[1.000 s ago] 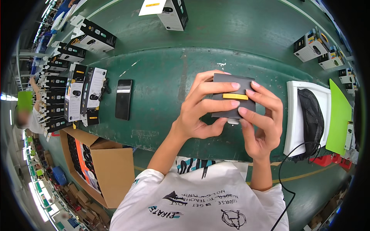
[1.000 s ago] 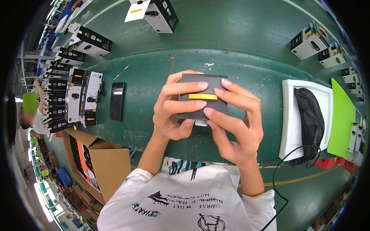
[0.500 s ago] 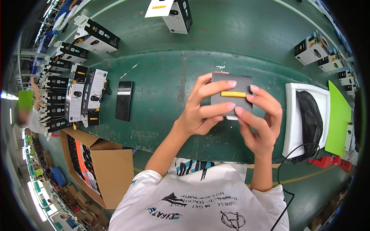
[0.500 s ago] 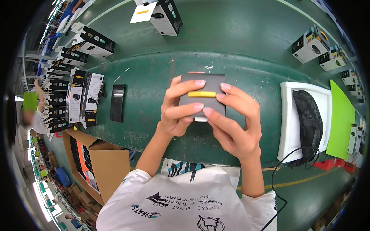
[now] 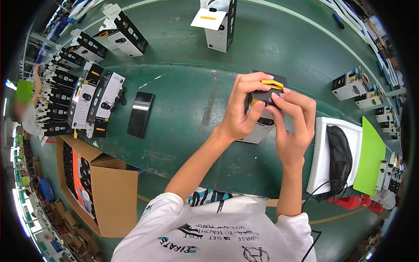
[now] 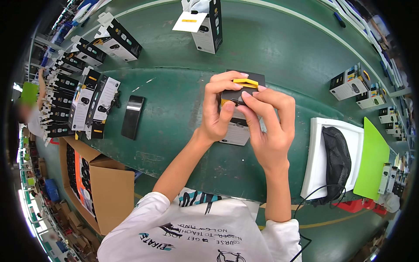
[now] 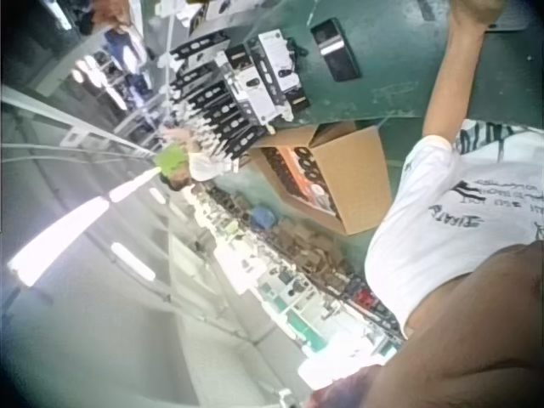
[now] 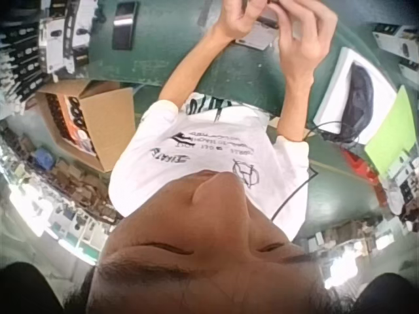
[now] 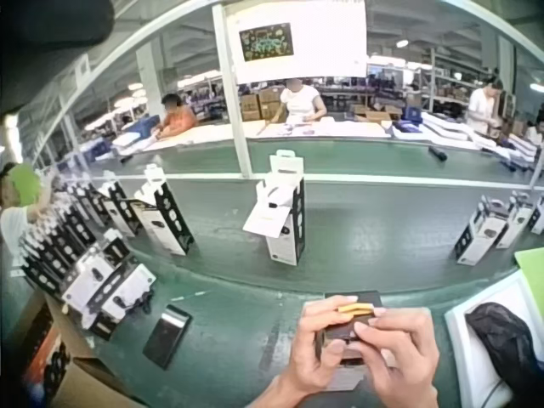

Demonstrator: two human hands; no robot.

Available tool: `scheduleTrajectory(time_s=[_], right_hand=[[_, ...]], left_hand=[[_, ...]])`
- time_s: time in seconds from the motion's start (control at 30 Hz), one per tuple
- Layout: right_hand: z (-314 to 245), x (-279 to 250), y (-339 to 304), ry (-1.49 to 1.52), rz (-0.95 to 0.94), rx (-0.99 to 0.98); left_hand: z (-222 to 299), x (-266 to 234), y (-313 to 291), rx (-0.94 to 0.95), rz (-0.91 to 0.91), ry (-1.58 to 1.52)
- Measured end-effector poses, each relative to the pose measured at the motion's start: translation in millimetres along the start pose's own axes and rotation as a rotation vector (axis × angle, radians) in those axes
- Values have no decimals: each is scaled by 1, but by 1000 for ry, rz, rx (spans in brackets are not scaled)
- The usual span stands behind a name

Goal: Assembling, checking, and packaging electronic components into retail boxes.

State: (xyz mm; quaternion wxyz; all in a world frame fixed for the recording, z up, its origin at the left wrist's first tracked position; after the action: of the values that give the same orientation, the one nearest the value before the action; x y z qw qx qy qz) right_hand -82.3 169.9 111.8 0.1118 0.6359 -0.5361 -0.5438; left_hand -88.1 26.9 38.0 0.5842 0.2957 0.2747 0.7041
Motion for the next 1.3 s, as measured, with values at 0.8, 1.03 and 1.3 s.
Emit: scheduleTrajectory(time_s=[0.8,1.03,1.3], right_hand=[[20,3,31,216,-77,155],[27,1,35,347,-187,358],[16,-4,9,256,-164,87]], left_hand=[[-14,-5,9,-61,24,-27],[-9,-3,9,-43,-94,0],[9,-3,0,45,-155,0]])
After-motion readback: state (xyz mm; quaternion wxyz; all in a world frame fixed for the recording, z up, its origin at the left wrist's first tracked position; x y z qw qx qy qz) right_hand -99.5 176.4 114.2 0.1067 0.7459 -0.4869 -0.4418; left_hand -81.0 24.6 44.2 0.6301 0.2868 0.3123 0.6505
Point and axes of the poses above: each hand's wrist, its own y-axis towards the middle knuckle, its own x-axis out of the palm, z = x × y, the point moved 8 cm from there along y, towards the middle knuckle, and after that the axes turned 6 degrees about -z, right-handed, at the moved point
